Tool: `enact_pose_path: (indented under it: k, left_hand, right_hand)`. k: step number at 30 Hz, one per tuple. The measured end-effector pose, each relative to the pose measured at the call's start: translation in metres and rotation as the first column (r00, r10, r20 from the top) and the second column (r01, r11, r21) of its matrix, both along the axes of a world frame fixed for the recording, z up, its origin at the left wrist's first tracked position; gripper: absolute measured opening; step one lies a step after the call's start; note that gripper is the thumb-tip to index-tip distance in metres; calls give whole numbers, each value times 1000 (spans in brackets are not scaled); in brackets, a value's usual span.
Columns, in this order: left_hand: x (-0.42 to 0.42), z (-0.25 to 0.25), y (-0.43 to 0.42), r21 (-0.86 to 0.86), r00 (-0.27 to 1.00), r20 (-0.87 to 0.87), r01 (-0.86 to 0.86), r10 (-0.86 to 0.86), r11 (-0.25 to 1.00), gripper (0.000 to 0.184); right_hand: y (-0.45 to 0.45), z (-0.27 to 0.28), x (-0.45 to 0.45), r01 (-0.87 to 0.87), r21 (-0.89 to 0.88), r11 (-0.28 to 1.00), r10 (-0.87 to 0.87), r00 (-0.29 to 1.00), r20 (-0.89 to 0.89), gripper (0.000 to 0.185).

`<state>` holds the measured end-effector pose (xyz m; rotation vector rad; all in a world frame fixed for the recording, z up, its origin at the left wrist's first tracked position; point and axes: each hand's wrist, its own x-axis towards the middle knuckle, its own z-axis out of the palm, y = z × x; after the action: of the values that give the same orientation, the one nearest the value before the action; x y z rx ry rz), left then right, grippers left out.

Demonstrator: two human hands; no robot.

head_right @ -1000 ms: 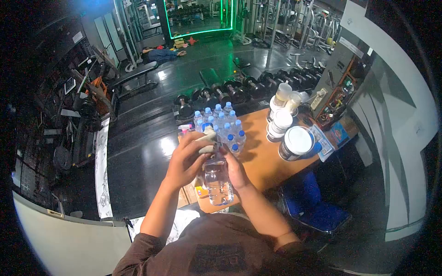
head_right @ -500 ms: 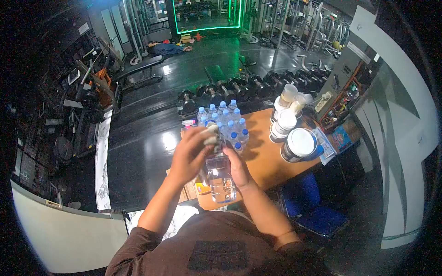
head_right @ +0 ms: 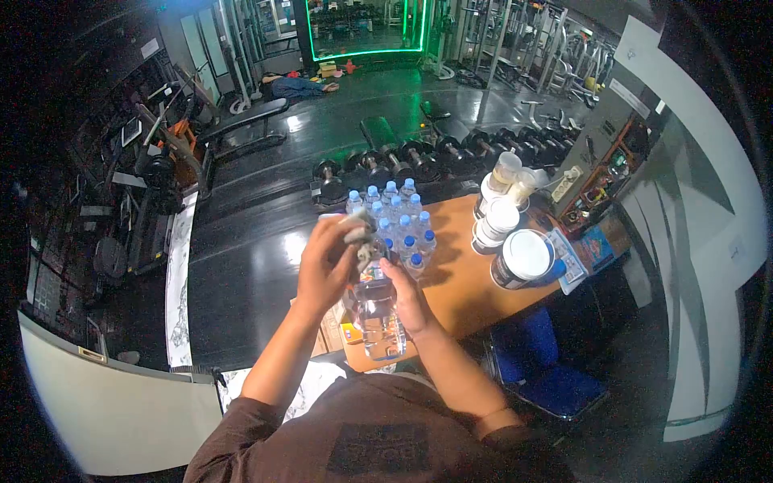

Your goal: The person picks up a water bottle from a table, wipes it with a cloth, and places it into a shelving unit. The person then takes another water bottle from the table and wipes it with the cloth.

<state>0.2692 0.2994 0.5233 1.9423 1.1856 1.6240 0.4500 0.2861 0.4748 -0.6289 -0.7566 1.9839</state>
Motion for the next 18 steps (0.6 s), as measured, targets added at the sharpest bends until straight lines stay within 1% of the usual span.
enact_pose_path:
  k: [1, 2, 3, 4, 5, 6, 8, 9, 11, 12, 14, 15, 16, 18]
  left_hand:
    - [1, -1, -4, 58, 997, -81, 6, -2, 998, 36]
    - [3, -1, -14, 9, 996, -84, 32, -31, 999, 39]
    - [6, 0, -25, -31, 995, -77, 61, -63, 998, 40]
    - [8, 0, -33, -69, 993, -68, 89, -94, 994, 41]
    - [10, -5, -38, -67, 988, -49, 145, -149, 987, 42]
    - [12, -3, -45, -71, 984, -80, 152, -158, 986, 41]
    - [14, 3, -55, -151, 969, -57, 230, -241, 961, 41]
    - [14, 2, -54, -154, 969, -56, 230, -241, 961, 41]
    - [15, 1, -45, -104, 990, -44, 130, -136, 986, 37]
    - [14, 3, -38, -62, 995, -64, 76, -80, 995, 38]
    - [12, -1, -20, 18, 998, -15, -67, 67, 998, 40]
    - [12, 2, -15, 19, 996, 24, -86, 86, 996, 39]
    - [11, 1, -13, -8, 996, 45, -74, 74, 997, 39]
    - [11, -4, -17, 17, 998, -1, -56, 56, 998, 39]
  right_hand:
    - [2, 0, 1, 10, -29, 1000, -10, 1000, -1, 43]
    - [8, -7, 2, 38, 83, 996, -39, 999, 8, 43]
    - [15, -19, 5, 67, 97, 993, -68, 998, 13, 45]
    - [18, -20, 6, 95, 113, 989, -98, 995, 19, 46]
    - [18, -19, 10, 100, 164, 981, -104, 994, 15, 45]
    - [13, -1, 16, 43, 103, 994, -48, 998, 47, 42]
    - [16, 2, 16, 61, 43, 997, -60, 998, -21, 38]
    - [15, 3, 16, 61, 40, 997, -60, 998, -20, 38]
    - [12, 6, 13, 70, 74, 995, -66, 996, -63, 37]
    - [12, 5, 8, 68, 76, 995, -63, 996, -63, 37]
    - [11, 1, -3, 182, 151, 972, -179, 983, -33, 37]
    - [8, 3, -2, 139, 139, 981, -142, 990, 12, 38]
    - [4, 6, -4, 134, 129, 983, -136, 991, 9, 37]
    - [2, 7, -2, 132, 101, 986, -136, 990, 33, 38]
